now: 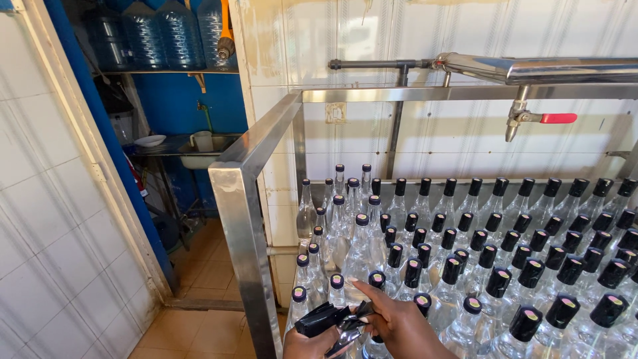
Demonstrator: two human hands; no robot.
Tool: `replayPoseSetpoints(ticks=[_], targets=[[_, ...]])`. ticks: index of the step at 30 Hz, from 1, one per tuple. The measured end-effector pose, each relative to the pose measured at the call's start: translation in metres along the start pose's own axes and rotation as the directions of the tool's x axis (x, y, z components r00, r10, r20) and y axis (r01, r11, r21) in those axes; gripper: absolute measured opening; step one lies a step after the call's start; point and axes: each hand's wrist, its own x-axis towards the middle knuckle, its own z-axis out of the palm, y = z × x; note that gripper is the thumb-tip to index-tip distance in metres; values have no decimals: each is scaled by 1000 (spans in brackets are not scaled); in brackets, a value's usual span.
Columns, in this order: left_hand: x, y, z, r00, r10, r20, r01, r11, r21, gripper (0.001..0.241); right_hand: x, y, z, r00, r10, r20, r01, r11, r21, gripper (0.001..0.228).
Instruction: Manually placing caps on glass bottles in a production rack
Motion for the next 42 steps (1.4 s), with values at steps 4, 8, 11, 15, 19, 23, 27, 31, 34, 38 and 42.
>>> replayPoseSetpoints(ticks=[4,8,11,15,19,23,27,31,34,38,42], targets=[[23,-12,-9,995,98,-8,-95,977,190,40,4,6,11,991,-4,-132,16,996,91,52],[42,-26,-14,951,283,-122,-223,905,361,43,8,11,6,954,-21,-300,87,974,208,20],[47,-32,-19,925,375,-66,-327,870,369,46,9,15,3,954,-87,-286,169,947,272,16],[11,-14,-11,952,296,-77,-266,924,274,42,14,26,2,918,-285,-275,358,893,272,5],[36,-32,-20,886,461,-48,-372,768,521,46,1,7,-15,869,-346,-355,359,933,-31,26],[31,-35,-22,802,597,13,-512,676,531,49,-2,-5,-24,998,-30,-51,41,973,228,13],[30,-33,-18,866,499,26,-444,745,497,47,6,10,-20,987,-111,-117,141,945,294,5],[21,-27,-21,843,535,60,-496,729,473,45,1,-6,-29,999,23,44,-42,852,522,10],[13,-16,-20,858,514,24,-450,727,519,47,-4,-21,-40,983,87,161,-149,891,429,19],[32,-19,-26,893,450,-12,-379,766,520,48,-6,-22,-51,871,-157,465,-48,915,401,15],[62,-26,-26,959,264,-107,-278,947,-160,42,9,-15,-74,892,-158,424,138,987,76,50]])
